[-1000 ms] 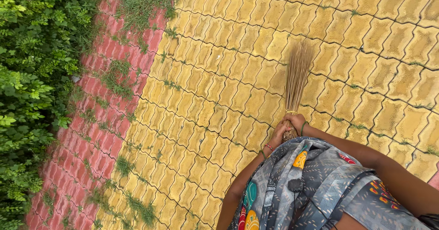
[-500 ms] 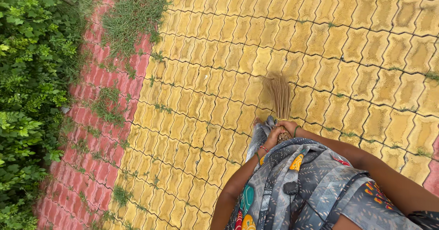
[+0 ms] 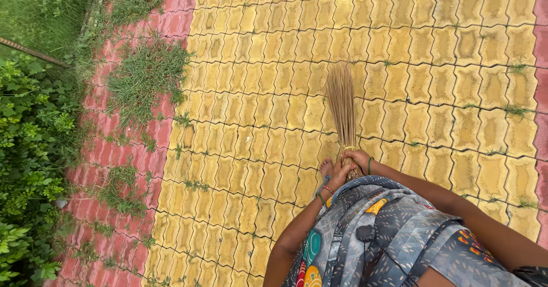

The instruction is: The person sweeps an outdoor pathway made of yellow and red interlocking pavers using a handheld broom made of sticks.

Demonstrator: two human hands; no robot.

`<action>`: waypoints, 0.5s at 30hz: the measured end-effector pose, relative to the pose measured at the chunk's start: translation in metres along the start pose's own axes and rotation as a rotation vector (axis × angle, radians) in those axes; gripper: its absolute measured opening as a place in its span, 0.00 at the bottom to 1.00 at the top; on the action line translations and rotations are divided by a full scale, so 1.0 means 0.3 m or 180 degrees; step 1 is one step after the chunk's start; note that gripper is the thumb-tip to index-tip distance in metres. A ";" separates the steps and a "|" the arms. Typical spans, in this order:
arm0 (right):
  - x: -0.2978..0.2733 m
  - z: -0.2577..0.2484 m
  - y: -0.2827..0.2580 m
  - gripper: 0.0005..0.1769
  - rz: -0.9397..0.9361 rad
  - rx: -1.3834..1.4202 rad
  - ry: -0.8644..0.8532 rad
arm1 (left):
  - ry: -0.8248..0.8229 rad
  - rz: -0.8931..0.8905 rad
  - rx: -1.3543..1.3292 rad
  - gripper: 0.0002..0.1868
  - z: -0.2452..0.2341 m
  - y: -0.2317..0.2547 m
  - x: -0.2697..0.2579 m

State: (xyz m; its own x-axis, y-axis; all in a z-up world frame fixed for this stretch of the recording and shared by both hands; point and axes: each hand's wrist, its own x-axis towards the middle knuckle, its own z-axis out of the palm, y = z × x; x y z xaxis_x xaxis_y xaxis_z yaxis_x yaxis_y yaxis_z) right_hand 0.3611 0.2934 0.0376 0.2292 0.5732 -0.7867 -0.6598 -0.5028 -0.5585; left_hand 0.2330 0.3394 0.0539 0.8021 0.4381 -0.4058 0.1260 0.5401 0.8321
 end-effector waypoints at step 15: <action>0.165 -0.048 -0.112 0.14 -0.0538 0.0391 0.1278 | -0.0789 -0.0236 0.0497 0.30 -0.097 0.109 0.299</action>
State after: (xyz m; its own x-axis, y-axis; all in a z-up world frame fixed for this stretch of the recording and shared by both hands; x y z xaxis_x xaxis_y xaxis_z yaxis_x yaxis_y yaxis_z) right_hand 0.4049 0.3295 0.0136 0.5845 0.3322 -0.7403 -0.6636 -0.3293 -0.6717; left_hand 0.2922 0.4173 0.0337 0.9030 0.2024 -0.3789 0.2623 0.4386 0.8595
